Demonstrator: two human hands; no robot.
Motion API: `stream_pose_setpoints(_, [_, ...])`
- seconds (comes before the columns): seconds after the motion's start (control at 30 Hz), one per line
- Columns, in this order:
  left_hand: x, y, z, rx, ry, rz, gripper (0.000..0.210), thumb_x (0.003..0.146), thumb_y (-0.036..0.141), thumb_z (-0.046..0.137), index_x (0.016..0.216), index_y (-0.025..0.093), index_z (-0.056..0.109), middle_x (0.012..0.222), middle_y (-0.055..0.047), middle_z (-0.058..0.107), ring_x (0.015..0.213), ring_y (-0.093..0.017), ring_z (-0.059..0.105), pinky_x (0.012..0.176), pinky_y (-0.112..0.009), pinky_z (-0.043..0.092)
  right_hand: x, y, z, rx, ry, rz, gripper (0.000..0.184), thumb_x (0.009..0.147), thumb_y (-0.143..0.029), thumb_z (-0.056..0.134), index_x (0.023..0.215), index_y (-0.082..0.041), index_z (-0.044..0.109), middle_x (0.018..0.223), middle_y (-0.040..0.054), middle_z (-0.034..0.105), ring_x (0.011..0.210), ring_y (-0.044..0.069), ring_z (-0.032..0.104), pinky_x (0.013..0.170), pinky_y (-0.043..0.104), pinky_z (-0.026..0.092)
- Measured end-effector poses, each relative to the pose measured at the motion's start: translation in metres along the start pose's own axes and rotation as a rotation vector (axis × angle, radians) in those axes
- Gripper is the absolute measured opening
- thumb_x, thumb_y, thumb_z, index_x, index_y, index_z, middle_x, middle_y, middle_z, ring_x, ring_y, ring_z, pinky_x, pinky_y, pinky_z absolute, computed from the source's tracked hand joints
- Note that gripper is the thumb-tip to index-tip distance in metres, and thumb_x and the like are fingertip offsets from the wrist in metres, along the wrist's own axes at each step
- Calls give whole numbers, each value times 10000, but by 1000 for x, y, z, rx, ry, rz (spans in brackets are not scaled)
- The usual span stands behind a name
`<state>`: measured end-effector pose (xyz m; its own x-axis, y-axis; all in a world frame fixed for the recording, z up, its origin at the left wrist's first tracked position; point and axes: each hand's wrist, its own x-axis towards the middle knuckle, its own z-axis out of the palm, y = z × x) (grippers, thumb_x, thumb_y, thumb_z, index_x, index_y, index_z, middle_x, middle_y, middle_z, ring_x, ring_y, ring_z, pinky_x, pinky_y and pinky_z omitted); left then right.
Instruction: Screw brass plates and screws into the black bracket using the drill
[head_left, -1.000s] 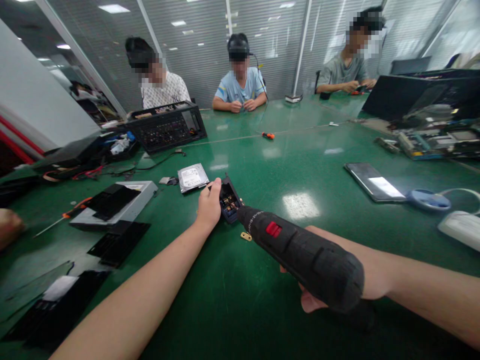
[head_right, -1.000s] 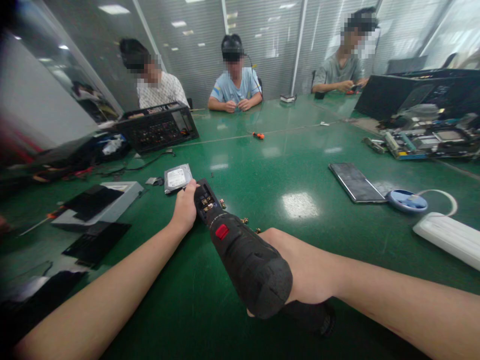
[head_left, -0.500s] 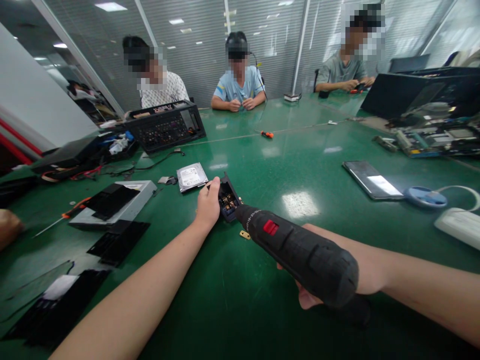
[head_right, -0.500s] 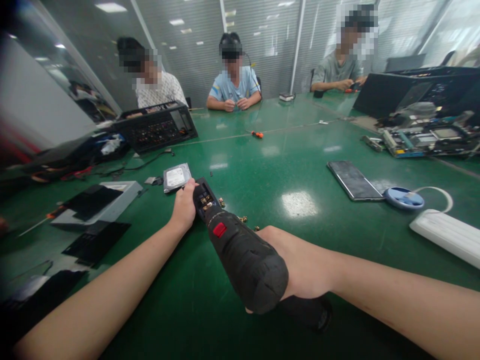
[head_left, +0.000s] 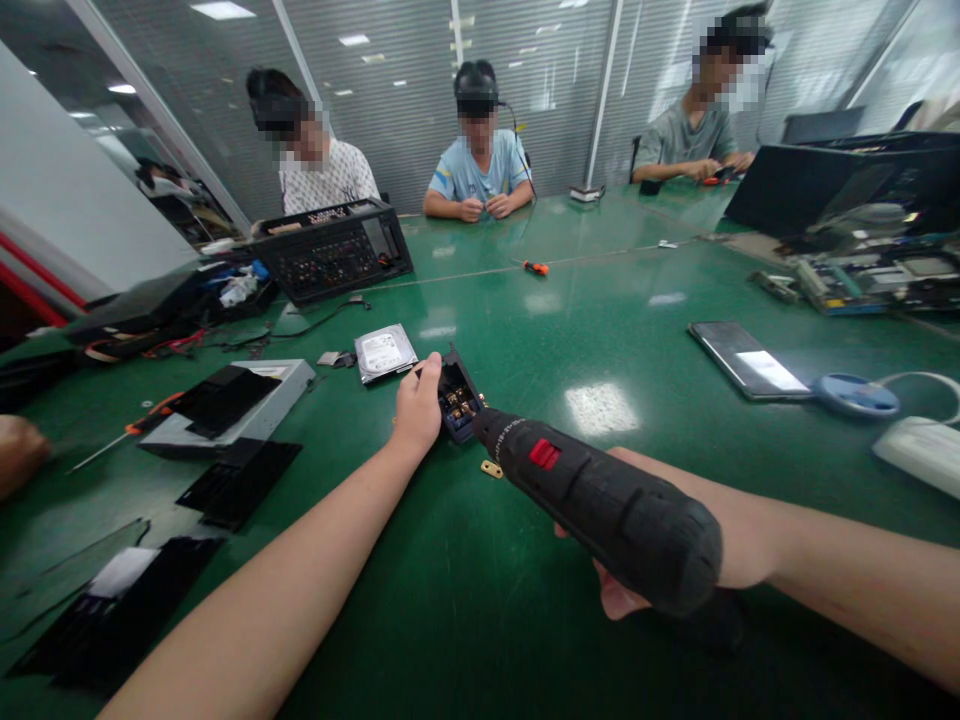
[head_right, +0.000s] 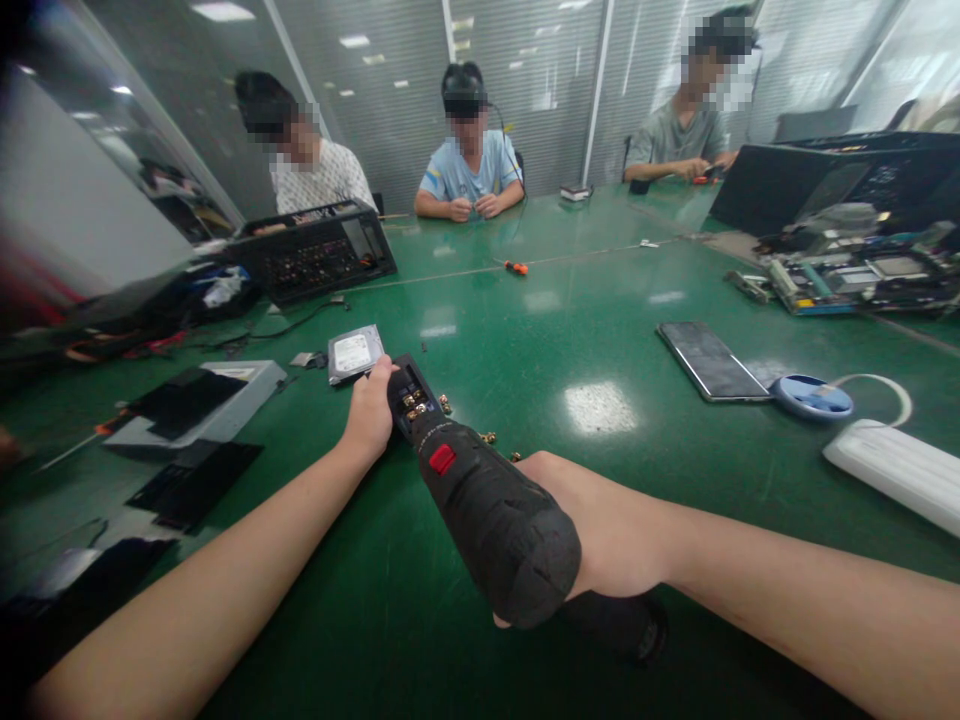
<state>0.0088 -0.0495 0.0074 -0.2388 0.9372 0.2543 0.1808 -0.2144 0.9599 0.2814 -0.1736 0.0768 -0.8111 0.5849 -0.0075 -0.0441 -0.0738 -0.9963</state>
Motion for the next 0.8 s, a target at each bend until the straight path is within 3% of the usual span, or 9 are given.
stream_pose_setpoints(0.2, [0, -2, 0, -26, -2, 2, 464, 903, 637, 580, 737, 206, 627, 674, -1, 584, 642, -164, 532, 669, -286, 454, -1, -3, 2, 1, 23, -16, 289, 595, -180, 950, 632, -185, 663, 653, -46, 670, 625, 115, 617, 624, 205, 518])
stream_pose_setpoints(0.8, [0, -2, 0, -10, -8, 0, 481, 907, 656, 557, 759, 206, 642, 678, -14, 616, 655, -178, 572, 667, -292, 481, -1, -1, 3, 28, 53, 0, 285, 573, -196, 950, 619, -202, 669, 637, -44, 670, 606, 135, 619, 598, 236, 505])
